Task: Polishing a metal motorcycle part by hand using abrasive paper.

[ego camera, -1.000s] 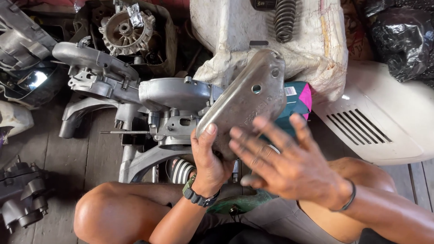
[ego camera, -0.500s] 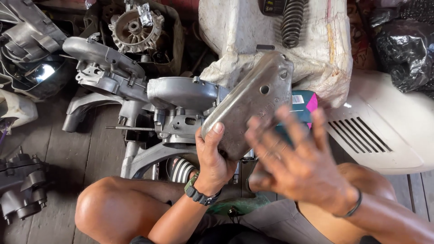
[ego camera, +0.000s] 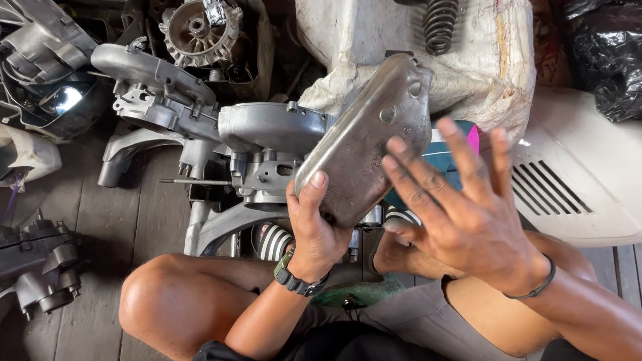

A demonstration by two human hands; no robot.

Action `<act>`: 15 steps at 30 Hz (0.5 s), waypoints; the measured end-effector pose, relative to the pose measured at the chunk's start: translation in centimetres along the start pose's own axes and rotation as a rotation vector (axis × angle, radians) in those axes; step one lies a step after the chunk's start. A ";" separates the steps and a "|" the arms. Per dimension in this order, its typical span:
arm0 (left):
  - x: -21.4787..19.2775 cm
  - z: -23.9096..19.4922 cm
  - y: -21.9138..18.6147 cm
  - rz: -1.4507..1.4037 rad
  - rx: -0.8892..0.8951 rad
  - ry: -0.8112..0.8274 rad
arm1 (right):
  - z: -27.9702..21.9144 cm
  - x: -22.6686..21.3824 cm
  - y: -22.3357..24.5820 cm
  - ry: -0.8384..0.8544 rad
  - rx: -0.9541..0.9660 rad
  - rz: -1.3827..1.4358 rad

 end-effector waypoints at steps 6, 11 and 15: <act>2.0 -0.2 -0.4 -0.034 0.018 0.172 | -0.6 -0.6 2.9 -0.075 -0.155 0.005; -0.3 0.1 0.0 0.011 0.015 0.016 | -0.2 -0.7 1.1 -0.022 -0.038 -0.059; 2.6 -0.2 -0.7 -0.001 0.024 0.210 | -0.7 -0.3 3.0 -0.066 -0.164 -0.004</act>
Point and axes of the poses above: each hand's wrist, its own z-axis towards the middle knuckle, its own x-axis out of the palm, y = z × x, the point moved 7 cm from there along z, towards the middle knuckle, and after that the axes turned 9 degrees about -z, right-handed, at the moved point
